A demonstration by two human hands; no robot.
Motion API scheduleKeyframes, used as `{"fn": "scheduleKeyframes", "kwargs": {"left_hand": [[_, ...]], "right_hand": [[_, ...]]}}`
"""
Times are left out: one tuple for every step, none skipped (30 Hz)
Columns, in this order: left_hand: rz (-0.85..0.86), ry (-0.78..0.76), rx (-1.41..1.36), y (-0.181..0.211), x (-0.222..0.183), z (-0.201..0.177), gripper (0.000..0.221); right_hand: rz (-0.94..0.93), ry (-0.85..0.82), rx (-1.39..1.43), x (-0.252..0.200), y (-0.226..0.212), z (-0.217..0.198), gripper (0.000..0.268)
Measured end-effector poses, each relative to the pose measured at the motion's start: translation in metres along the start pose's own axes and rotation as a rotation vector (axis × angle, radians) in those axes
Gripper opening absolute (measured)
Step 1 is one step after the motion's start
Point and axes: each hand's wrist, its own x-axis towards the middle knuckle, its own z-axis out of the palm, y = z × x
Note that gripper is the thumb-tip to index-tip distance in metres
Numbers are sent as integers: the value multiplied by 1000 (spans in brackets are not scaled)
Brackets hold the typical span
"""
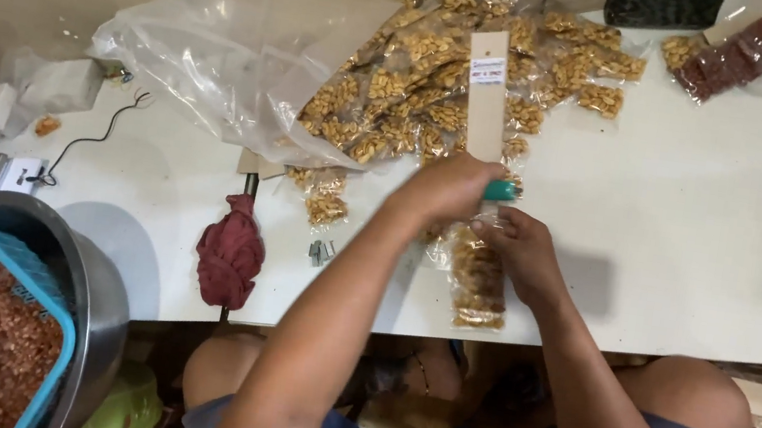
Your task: Attaching cardboard headers to small plastic bags of nuts using a handheld stapler and placing finished items into a box.
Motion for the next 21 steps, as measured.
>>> {"fn": "scheduleKeyframes", "kwargs": {"left_hand": [[3, 44, 7, -2, 12, 14, 52], [7, 43, 9, -5, 8, 19, 52], [-108, 158, -133, -8, 5, 26, 55], [-218, 267, -276, -10, 3, 33, 59], [-209, 261, -274, -12, 2, 37, 59], [-388, 297, -429, -14, 0, 44, 50], [-570, 331, -581, -16, -3, 50, 42], [-573, 330, -580, -3, -2, 47, 42], [-658, 496, -742, 10, -2, 44, 32], [-743, 664, -905, 23, -3, 41, 28], [-749, 663, -904, 30, -4, 39, 28], [-726, 760, -1049, 37, -4, 36, 27], [-699, 857, -1194, 45, -4, 33, 31], [-697, 863, -1194, 35, 3, 41, 31], [-713, 856, -1188, 26, 10, 48, 36], [-731, 844, -1183, 18, 18, 57, 42], [-731, 845, -1183, 25, 18, 54, 42], [-746, 882, -1214, 32, 18, 52, 51], [-761, 920, -1246, 40, 18, 50, 62], [-767, 917, -1247, 39, 20, 52, 62], [-716, 919, -1304, 39, 22, 54, 62]], "right_hand": [[6, 65, -6, 2, 2, 0, 31], [4, 68, -4, 0, 1, 0, 31], [-2, 106, -16, -1, 0, -1, 24], [-7, 150, -27, -3, 1, -3, 18], [-7, 160, -22, -7, -7, 0, 18], [-1, 191, -43, -12, -13, 3, 20], [6, 222, -64, -18, -19, 7, 22], [8, 219, -63, -21, -21, 9, 22], [21, 234, -71, -24, -24, 12, 23], [37, 247, -81, -29, -25, 16, 24], [41, 245, -81, -27, -18, 17, 24], [31, 254, -82, -24, -12, 18, 26], [20, 263, -84, -21, -6, 19, 27], [16, 260, -85, -20, -4, 20, 27], [52, 264, -67, -18, -2, 20, 28], [92, 271, -49, -18, 1, 19, 29], [92, 271, -49, -23, -5, 21, 29], [56, 268, -182, -28, -11, 23, 28], [20, 263, -314, -34, -17, 25, 27], [26, 262, -316, -31, -13, 24, 27], [0, 260, -350, -28, -9, 22, 25]]}}
